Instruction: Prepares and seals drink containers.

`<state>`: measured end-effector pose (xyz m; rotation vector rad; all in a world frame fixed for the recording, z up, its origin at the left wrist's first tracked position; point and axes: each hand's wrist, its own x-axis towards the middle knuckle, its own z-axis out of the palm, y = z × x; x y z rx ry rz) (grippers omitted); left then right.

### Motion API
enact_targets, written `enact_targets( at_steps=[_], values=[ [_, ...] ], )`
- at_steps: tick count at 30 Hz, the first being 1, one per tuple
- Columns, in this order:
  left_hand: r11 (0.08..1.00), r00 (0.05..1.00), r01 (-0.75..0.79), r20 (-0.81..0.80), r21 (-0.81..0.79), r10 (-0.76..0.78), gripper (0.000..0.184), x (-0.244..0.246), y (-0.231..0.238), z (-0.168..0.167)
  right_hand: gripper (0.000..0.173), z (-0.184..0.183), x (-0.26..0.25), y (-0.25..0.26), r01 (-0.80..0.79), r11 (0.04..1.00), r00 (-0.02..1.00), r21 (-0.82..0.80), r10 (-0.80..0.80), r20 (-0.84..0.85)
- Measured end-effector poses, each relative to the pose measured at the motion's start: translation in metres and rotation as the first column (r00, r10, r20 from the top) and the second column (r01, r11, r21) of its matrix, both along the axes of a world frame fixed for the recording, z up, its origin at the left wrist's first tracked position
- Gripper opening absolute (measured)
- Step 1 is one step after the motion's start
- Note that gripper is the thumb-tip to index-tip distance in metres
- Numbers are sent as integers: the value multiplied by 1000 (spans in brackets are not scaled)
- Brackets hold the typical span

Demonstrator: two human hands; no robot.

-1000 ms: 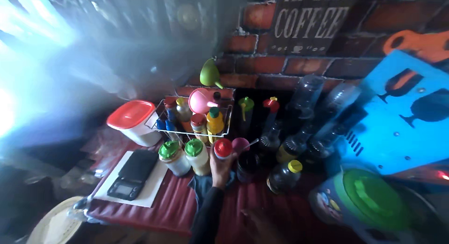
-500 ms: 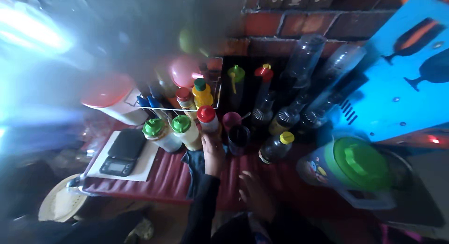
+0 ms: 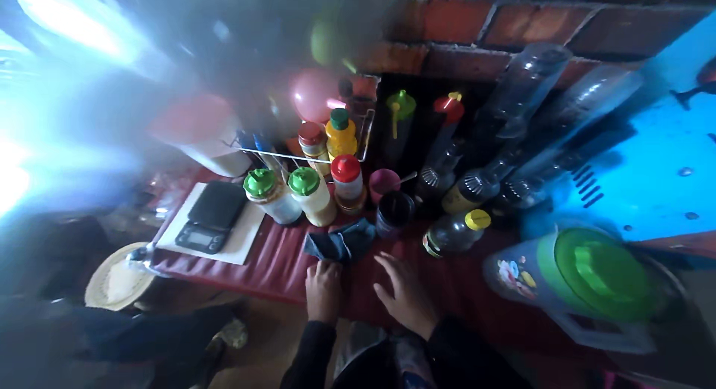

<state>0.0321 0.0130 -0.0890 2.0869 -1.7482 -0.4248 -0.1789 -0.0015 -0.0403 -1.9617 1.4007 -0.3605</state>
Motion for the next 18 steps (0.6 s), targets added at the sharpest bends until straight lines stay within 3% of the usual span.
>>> enact_targets(
  at_steps=[3,6,9,12,15,16,18],
  values=[
    [998,977,68,-203,9,-64,14,-8,24,5,75,-11,39,-14,-151,988,983,-13,149,-110],
    [994,803,-109,-588,7,92,32,-4,58,13,86,-32,61,-22,-163,987,968,2,161,-193],
    [906,699,-421,-653,-47,292,40,5,95,-4,51,-43,65,-20,-113,989,982,-99,96,-166],
    [848,696,-529,-588,-29,414,36,13,143,-47,29,-44,46,-2,-148,975,982,-167,125,-140],
    [799,604,-524,-532,296,593,36,17,217,-113,30,-47,-10,28,-235,954,966,-189,206,-158],
    [724,531,-532,-493,440,690,38,15,248,-139,33,-48,-34,37,-214,957,967,-198,179,-183],
    [439,352,-497,-288,748,890,50,7,316,-187,36,-44,-71,50,-100,970,968,-220,44,-247]
  ],
)
